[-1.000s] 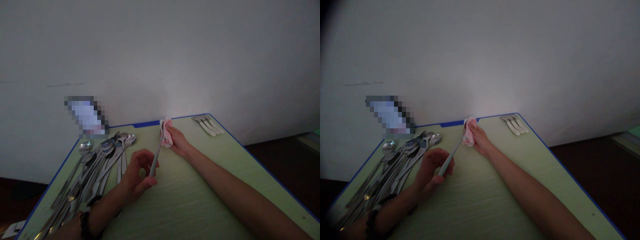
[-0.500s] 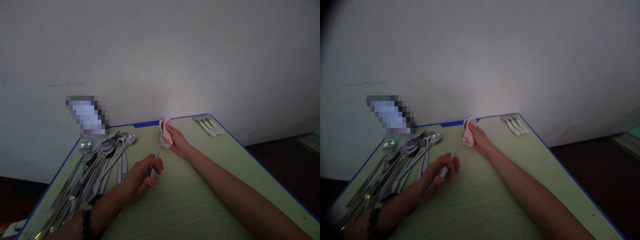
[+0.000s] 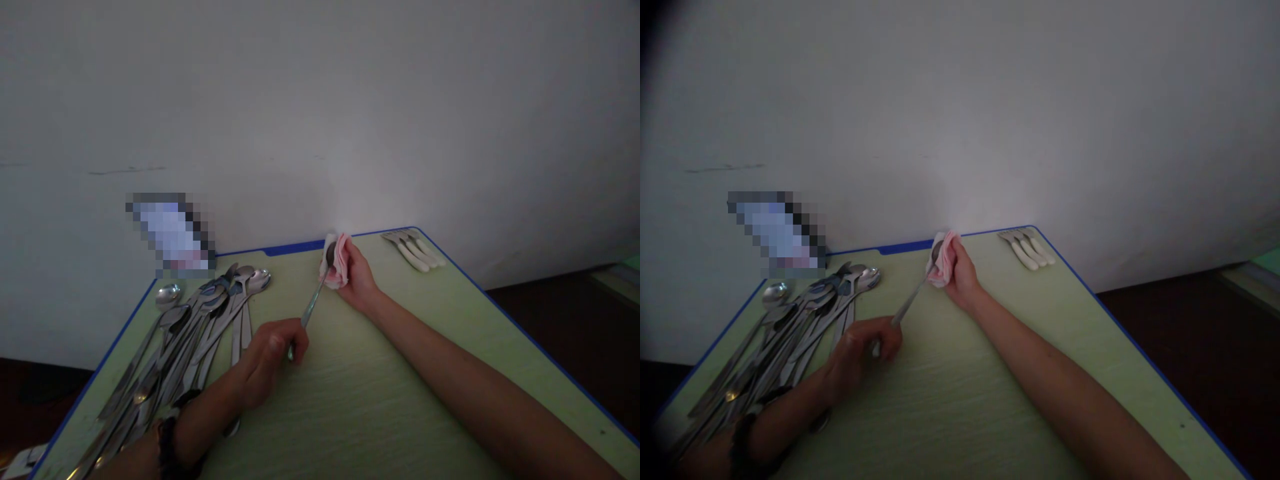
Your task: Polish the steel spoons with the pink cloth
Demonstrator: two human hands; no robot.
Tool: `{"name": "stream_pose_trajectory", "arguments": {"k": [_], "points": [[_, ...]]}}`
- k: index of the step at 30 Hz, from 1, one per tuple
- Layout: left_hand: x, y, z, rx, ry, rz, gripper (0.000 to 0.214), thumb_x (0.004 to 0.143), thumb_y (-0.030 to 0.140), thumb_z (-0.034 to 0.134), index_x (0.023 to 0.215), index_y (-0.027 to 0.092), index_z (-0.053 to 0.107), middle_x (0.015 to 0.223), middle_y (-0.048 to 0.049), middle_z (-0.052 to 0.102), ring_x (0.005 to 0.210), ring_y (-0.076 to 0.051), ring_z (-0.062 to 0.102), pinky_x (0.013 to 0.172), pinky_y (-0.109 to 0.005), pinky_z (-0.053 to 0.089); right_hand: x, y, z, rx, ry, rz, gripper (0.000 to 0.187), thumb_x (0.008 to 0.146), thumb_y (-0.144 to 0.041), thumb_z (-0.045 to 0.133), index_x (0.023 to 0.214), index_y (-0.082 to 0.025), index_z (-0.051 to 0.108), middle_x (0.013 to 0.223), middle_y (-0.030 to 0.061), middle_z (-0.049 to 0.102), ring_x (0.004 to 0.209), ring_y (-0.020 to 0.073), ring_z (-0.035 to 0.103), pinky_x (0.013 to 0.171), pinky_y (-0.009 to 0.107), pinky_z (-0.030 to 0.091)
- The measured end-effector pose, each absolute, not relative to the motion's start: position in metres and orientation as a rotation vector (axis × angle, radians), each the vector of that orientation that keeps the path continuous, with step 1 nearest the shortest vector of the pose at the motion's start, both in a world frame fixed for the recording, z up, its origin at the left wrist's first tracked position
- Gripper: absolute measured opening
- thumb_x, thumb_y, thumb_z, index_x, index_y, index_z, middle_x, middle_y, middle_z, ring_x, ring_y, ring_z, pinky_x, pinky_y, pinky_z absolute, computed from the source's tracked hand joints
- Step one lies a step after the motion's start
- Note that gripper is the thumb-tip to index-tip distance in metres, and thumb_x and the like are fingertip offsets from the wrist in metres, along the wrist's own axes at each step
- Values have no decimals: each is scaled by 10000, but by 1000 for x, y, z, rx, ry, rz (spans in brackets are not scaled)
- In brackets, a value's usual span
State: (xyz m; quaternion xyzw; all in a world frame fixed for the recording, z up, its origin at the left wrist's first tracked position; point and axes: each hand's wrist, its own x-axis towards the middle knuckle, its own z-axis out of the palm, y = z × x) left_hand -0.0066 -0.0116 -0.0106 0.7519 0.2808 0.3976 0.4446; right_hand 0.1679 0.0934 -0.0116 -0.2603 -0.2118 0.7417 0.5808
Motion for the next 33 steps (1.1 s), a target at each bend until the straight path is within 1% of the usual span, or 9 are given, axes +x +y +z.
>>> {"name": "stream_pose_trajectory", "arguments": {"k": [3, 6, 9, 13, 17, 21, 24, 29, 33], "points": [[-9, -12, -11, 1980, 658, 891, 626, 924, 599, 106, 563, 192, 415, 492, 16, 388, 455, -121, 354, 500, -270, 285, 169, 93, -11, -605, -500, 1702, 273, 840, -444, 483, 722, -208, 553, 548, -33, 597, 517, 122, 569, 483, 218, 451], [-9, -14, -14, 1997, 641, 1002, 578, 943, 552, 144, 534, 202, 355, 441, 44, 305, 398, -105, 294, 473, -267, 248, 170, 95, -11, -593, -491, 1658, 279, 835, -455, 480, 699, -215, 527, 502, -52, 564, 442, 104, 525, 442, 206, 423], [-9, -15, -14, 1997, 609, 1119, 542, 941, 535, 182, 531, 210, 322, 435, 50, 267, 386, -105, 263, 452, -271, 205, 170, 95, -11, -611, -463, 1635, 273, 844, -442, 468, 702, -215, 520, 475, -68, 536, 371, 81, 456, 387, 190, 373], [-7, -16, -10, 2119, 547, 1018, 492, 943, 486, 213, 542, 215, 300, 463, 54, 230, 402, -111, 254, 467, -285, 201, 166, 92, -13, -777, -608, 1600, 240, 768, -417, 595, 718, -191, 532, 488, -61, 543, 379, 76, 467, 372, 186, 381], [-5, -16, -7, 2260, 543, 900, 439, 948, 403, 256, 551, 217, 252, 474, 63, 193, 402, -109, 230, 471, -287, 182, 163, 87, -17, -856, -858, 1580, 320, 666, -442, 699, 742, -178, 536, 506, -63, 545, 381, 80, 470, 357, 198, 405], [-5, -14, -6, 2306, 605, 824, 385, 930, 273, 305, 554, 211, 251, 462, 66, 209, 399, -100, 243, 475, -273, 190, 165, 86, -18, -846, -907, 1575, 367, 661, -488, 696, 757, -180, 520, 524, -59, 541, 400, 76, 476, 366, 198, 414], [-4, -15, -4, 2350, 636, 706, 352, 898, 223, 327, 553, 207, 261, 462, 61, 235, 411, -102, 258, 484, -273, 200, 166, 86, -18, -850, -953, 1557, 390, 656, -515, 692, 765, -184, 517, 534, -62, 532, 405, 73, 474, 369, 197, 413], [2, -18, 0, 2448, 705, 530, 326, 847, 200, 388, 541, 202, 279, 447, 56, 272, 430, -109, 273, 498, -276, 204, 164, 84, -17, -876, -1025, 1504, 424, 656, -573, 666, 757, -187, 521, 529, -69, 514, 394, 63, 451, 362, 185, 400], [3, -17, 0, 2470, 754, 487, 331, 865, 219, 383, 543, 198, 306, 445, 57, 288, 424, -103, 288, 505, -265, 215, 164, 83, -14, -885, -953, 1536, 470, 692, -644, 583, 798, -188, 539, 619, -21, 608, 461, 90, 528, 411, 208, 438]]}}
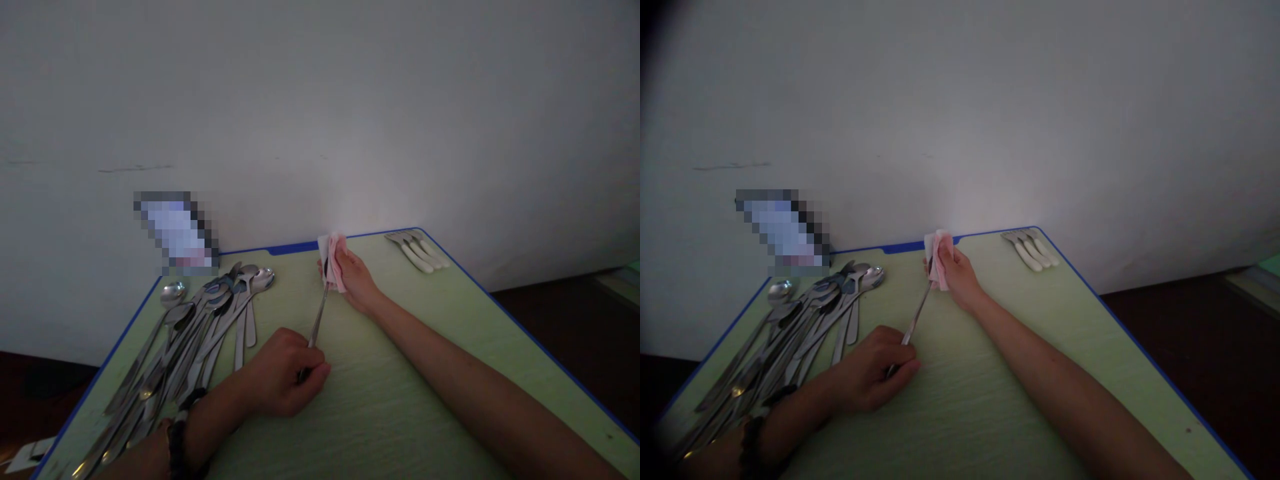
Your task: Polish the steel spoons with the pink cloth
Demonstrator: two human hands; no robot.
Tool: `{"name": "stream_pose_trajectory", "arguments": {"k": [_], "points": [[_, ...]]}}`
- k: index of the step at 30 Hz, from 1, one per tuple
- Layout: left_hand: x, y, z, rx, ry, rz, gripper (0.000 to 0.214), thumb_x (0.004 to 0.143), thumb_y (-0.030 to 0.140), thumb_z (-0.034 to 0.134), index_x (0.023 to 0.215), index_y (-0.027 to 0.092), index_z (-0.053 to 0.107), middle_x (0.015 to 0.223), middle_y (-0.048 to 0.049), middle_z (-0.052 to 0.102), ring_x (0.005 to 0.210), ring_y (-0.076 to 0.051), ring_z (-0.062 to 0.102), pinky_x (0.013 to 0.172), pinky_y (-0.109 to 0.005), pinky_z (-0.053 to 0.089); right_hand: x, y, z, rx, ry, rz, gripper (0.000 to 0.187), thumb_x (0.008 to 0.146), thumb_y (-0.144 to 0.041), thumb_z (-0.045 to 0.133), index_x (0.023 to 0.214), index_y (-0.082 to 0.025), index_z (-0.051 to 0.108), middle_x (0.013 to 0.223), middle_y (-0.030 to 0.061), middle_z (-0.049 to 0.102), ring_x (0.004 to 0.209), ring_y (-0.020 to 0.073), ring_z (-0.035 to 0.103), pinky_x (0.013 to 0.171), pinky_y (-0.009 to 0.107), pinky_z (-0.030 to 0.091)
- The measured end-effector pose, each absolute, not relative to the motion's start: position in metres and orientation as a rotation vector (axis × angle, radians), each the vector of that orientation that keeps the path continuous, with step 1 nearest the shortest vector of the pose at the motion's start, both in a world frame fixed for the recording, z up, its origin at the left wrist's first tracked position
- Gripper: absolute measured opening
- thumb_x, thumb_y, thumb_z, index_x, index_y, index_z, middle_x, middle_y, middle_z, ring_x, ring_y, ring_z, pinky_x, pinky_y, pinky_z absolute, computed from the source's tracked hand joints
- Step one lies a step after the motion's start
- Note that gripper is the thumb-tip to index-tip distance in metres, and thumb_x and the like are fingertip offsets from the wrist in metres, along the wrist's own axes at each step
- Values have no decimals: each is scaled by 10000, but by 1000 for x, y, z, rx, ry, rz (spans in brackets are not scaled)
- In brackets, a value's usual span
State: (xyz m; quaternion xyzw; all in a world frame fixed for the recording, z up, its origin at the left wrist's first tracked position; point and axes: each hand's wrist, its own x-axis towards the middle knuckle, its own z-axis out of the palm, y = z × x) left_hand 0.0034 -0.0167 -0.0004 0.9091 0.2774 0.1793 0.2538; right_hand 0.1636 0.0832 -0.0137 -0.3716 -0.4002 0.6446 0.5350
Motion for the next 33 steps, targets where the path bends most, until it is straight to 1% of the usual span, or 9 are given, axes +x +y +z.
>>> {"name": "stream_pose_trajectory", "arguments": {"k": [3, 5, 9, 12, 16, 19, 23, 29, 33], "points": [[3, -16, -2, 2461, 810, 471, 340, 883, 240, 390, 552, 195, 324, 455, 60, 293, 426, -98, 310, 504, -252, 225, 164, 82, -11, -875, -935, 1604, 469, 712, -633, 575, 844, -183, 567, 742, 27, 666, 559, 116, 592, 455, 225, 466], [4, -16, -3, 2465, 832, 457, 345, 893, 249, 391, 558, 195, 334, 458, 60, 298, 427, -97, 322, 503, -250, 226, 164, 81, -10, -876, -963, 1640, 451, 703, -605, 609, 829, -173, 581, 768, 44, 673, 583, 119, 601, 459, 222, 465], [5, -16, -2, 2521, 799, 450, 349, 910, 251, 360, 566, 195, 356, 459, 55, 322, 432, -104, 342, 514, -262, 227, 165, 80, -10, -888, -1043, 1650, 442, 643, -565, 689, 793, -159, 599, 756, 41, 658, 587, 115, 593, 457, 213, 461], [5, -16, -1, 2546, 785, 444, 354, 917, 249, 344, 568, 195, 368, 456, 52, 341, 429, -106, 355, 519, -269, 231, 166, 80, -10, -898, -1077, 1647, 467, 616, -574, 701, 809, -163, 594, 766, 36, 650, 592, 120, 591, 451, 217, 459], [5, -16, -2, 2574, 773, 431, 363, 927, 263, 336, 574, 194, 389, 459, 47, 368, 436, -110, 378, 522, -277, 235, 166, 78, -9, -925, -1171, 1592, 449, 652, -588, 663, 773, -168, 561, 674, 10, 617, 535, 108, 556, 429, 206, 421], [5, -16, -3, 2593, 777, 415, 377, 940, 273, 323, 583, 191, 414, 474, 40, 408, 451, -111, 404, 533, -278, 246, 165, 76, -6, -926, -1303, 1540, 415, 693, -569, 634, 738, -167, 542, 610, -9, 588, 492, 88, 517, 443, 202, 408], [5, -16, -3, 2602, 780, 401, 395, 953, 286, 308, 592, 188, 436, 480, 36, 428, 455, -111, 414, 533, -273, 248, 163, 72, -4, -929, -1417, 1508, 397, 692, -544, 647, 712, -164, 534, 588, -18, 579, 482, 80, 506, 467, 202, 409], [5, -14, -3, 2488, 822, 416, 388, 950, 289, 339, 585, 186, 418, 482, 53, 392, 438, -92, 384, 508, -239, 258, 164, 75, -9, -883, -1163, 1586, 403, 677, -542, 668, 766, -165, 554, 638, -7, 606, 500, 84, 519, 453, 197, 421], [4, -15, -1, 2438, 785, 471, 293, 887, 284, 458, 611, 185, 455, 479, 62, 433, 450, -86, 429, 519, -214, 291, 166, 83, -11, -873, -858, 1591, 370, 699, -528, 658, 785, -183, 553, 657, -7, 617, 510, 89, 532, 426, 191, 422]]}}
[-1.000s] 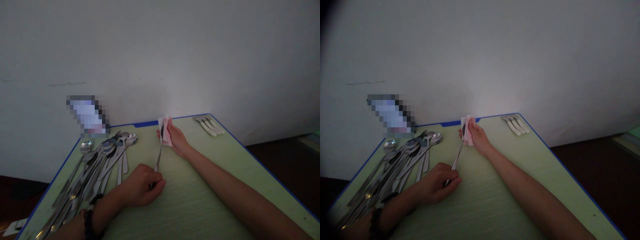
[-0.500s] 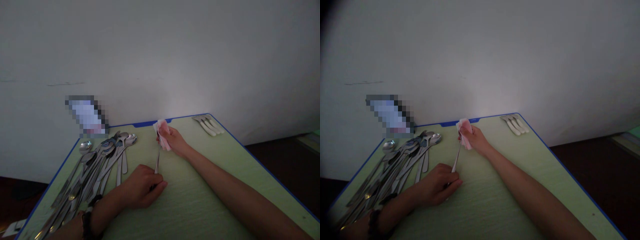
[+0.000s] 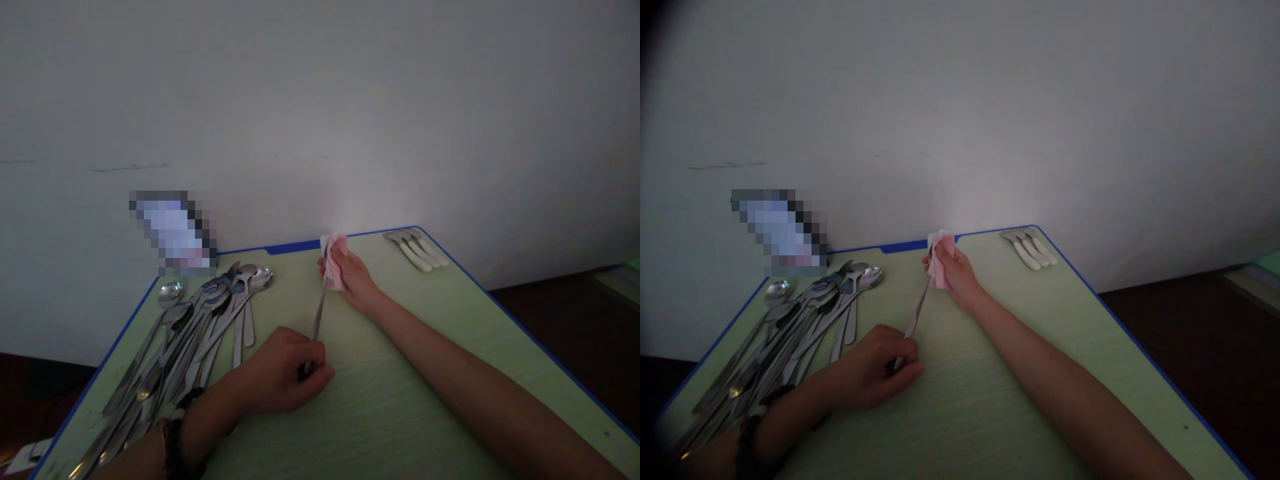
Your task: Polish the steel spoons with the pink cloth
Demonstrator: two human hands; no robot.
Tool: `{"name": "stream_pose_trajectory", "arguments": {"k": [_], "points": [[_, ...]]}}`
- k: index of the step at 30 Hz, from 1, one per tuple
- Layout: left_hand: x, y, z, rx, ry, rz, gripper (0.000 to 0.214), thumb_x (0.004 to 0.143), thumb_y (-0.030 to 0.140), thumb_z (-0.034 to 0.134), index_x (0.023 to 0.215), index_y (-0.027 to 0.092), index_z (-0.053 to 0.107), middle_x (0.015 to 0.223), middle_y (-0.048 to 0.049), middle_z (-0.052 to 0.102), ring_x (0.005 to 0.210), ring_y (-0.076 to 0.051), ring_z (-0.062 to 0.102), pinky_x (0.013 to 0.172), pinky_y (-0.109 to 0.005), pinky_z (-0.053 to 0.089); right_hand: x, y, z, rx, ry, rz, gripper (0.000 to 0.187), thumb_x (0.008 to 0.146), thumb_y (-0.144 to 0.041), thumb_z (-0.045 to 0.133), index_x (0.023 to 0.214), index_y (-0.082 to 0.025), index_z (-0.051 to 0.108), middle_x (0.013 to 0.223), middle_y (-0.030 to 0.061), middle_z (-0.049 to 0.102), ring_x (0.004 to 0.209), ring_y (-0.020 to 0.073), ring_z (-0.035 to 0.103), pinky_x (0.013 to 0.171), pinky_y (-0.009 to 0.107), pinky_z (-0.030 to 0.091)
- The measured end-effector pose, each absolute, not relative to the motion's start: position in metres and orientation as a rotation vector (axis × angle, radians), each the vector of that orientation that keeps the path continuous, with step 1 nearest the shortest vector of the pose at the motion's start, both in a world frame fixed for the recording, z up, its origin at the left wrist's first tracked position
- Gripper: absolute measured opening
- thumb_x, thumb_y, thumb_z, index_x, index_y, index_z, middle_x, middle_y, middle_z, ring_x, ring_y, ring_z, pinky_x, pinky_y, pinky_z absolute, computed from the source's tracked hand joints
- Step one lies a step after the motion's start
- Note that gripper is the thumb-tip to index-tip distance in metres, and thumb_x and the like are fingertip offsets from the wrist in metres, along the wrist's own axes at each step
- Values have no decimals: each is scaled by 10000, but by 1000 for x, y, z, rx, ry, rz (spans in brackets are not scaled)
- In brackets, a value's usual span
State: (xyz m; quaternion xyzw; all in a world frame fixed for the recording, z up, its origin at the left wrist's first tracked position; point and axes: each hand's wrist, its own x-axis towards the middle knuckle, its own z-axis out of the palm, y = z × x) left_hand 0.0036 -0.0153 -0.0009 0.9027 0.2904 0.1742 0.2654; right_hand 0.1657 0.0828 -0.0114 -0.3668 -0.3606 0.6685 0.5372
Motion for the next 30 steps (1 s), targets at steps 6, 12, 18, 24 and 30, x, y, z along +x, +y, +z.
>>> {"name": "stream_pose_trajectory", "arguments": {"k": [6, 12, 18, 24, 30], "points": [[5, -16, -2, 2531, 767, 474, 358, 908, 288, 434, 566, 184, 437, 442, 55, 426, 435, -92, 442, 508, -236, 270, 166, 84, -10, -878, -800, 1629, 286, 764, -458, 629, 790, -183, 555, 672, 1, 644, 498, 91, 543, 422, 196, 441], [5, -14, -4, 2664, 800, 367, 405, 980, 304, 284, 649, 185, 486, 520, 26, 517, 462, -113, 479, 522, -260, 284, 167, 84, -8, -894, -773, 1718, 298, 804, -463, 585, 782, -166, 574, 647, 18, 660, 467, 100, 564, 413, 203, 447], [5, -14, -3, 2670, 847, 308, 432, 991, 346, 239, 682, 187, 495, 550, 16, 551, 484, -125, 511, 526, -253, 312, 168, 80, -6, -864, -874, 1803, 385, 837, -476, 531, 745, -114, 625, 661, 69, 684, 523, 128, 615, 485, 233, 492], [6, -14, -2, 2629, 842, 339, 429, 990, 337, 238, 675, 186, 486, 553, 18, 535, 488, -124, 508, 540, -255, 318, 165, 78, -9, -774, -1020, 1873, 546, 776, -632, 497, 788, -115, 670, 759, 88, 705, 592, 148, 624, 527, 251, 494], [5, -14, -2, 2589, 819, 398, 403, 978, 305, 297, 629, 186, 461, 507, 40, 456, 460, -108, 453, 529, -257, 281, 163, 82, -6, -759, -810, 1724, 486, 806, -657, 413, 838, -222, 628, 655, -18, 646, 528, 122, 552, 557, 255, 485]]}}
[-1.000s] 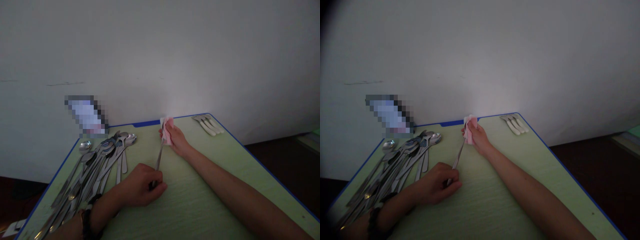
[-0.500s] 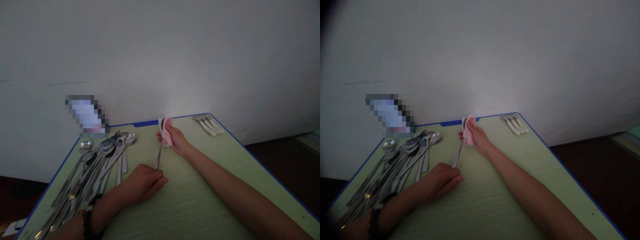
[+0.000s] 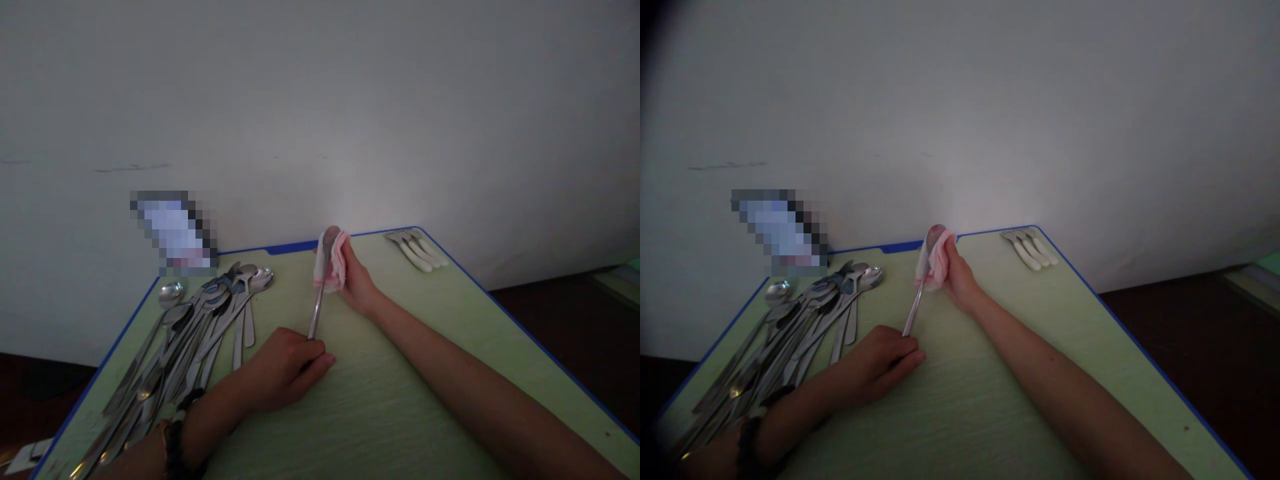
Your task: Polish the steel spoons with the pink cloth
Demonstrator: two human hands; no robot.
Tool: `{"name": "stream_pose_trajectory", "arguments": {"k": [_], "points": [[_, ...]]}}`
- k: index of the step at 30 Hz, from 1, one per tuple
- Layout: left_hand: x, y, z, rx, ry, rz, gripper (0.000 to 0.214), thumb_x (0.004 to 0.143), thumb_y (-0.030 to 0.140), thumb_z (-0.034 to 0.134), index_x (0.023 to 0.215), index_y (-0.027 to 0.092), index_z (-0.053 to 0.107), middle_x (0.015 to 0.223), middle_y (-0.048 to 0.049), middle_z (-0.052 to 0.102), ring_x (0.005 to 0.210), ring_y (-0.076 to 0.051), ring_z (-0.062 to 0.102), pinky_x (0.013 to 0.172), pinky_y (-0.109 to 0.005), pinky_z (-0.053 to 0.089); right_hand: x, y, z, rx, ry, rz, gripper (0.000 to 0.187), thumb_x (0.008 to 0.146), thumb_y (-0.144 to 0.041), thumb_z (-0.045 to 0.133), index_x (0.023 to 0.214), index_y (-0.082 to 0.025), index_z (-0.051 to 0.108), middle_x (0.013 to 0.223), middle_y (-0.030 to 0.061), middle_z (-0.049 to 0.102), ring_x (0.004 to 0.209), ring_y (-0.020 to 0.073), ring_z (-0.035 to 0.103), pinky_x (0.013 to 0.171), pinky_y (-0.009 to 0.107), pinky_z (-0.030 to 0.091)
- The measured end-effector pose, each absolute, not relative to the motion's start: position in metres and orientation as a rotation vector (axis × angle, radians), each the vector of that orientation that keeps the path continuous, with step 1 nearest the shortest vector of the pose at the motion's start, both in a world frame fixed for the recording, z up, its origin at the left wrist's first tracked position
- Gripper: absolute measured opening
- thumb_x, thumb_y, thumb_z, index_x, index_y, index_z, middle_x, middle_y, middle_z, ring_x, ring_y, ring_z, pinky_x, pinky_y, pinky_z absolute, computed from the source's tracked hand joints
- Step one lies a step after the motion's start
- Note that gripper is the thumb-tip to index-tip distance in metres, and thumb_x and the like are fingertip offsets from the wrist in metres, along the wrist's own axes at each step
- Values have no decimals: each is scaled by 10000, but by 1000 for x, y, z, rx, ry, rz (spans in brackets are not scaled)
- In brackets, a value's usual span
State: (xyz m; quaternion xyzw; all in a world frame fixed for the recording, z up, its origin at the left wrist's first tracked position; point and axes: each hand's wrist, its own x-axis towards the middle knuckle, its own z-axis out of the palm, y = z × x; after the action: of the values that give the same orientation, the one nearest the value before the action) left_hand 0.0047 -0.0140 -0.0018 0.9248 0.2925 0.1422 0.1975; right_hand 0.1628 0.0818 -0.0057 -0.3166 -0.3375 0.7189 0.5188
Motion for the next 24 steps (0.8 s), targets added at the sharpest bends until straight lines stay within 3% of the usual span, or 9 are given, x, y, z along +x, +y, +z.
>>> {"name": "stream_pose_trajectory", "arguments": {"k": [5, 11, 18, 24], "points": [[4, -14, -1, 2520, 830, 406, 397, 971, 298, 304, 612, 186, 430, 495, 52, 395, 451, -97, 410, 524, -244, 269, 167, 87, -2, -654, -591, 1750, 421, 899, -539, 322, 815, -226, 591, 701, -1, 659, 716, 163, 623, 639, 276, 506], [0, -14, -3, 2445, 726, 405, 416, 918, 311, 398, 527, 191, 325, 454, 69, 277, 426, -89, 309, 505, -248, 252, 169, 91, -7, -609, -443, 1716, 324, 915, -443, 360, 857, -225, 592, 796, -13, 672, 690, 143, 599, 673, 286, 515], [-2, -15, 3, 2373, 665, 385, 428, 871, 292, 422, 489, 188, 261, 432, 74, 270, 412, -84, 269, 544, -266, 274, 164, 90, -14, -678, -574, 1625, 231, 819, -457, 538, 857, -237, 599, 828, -17, 658, 766, 143, 598, 692, 269, 500], [0, -15, 4, 2381, 680, 359, 417, 871, 271, 406, 490, 185, 261, 428, 77, 244, 411, -85, 251, 567, -265, 275, 160, 89, -18, -706, -637, 1571, 209, 767, -418, 590, 792, -210, 593, 733, -27, 624, 696, 130, 561, 678, 258, 477]]}}
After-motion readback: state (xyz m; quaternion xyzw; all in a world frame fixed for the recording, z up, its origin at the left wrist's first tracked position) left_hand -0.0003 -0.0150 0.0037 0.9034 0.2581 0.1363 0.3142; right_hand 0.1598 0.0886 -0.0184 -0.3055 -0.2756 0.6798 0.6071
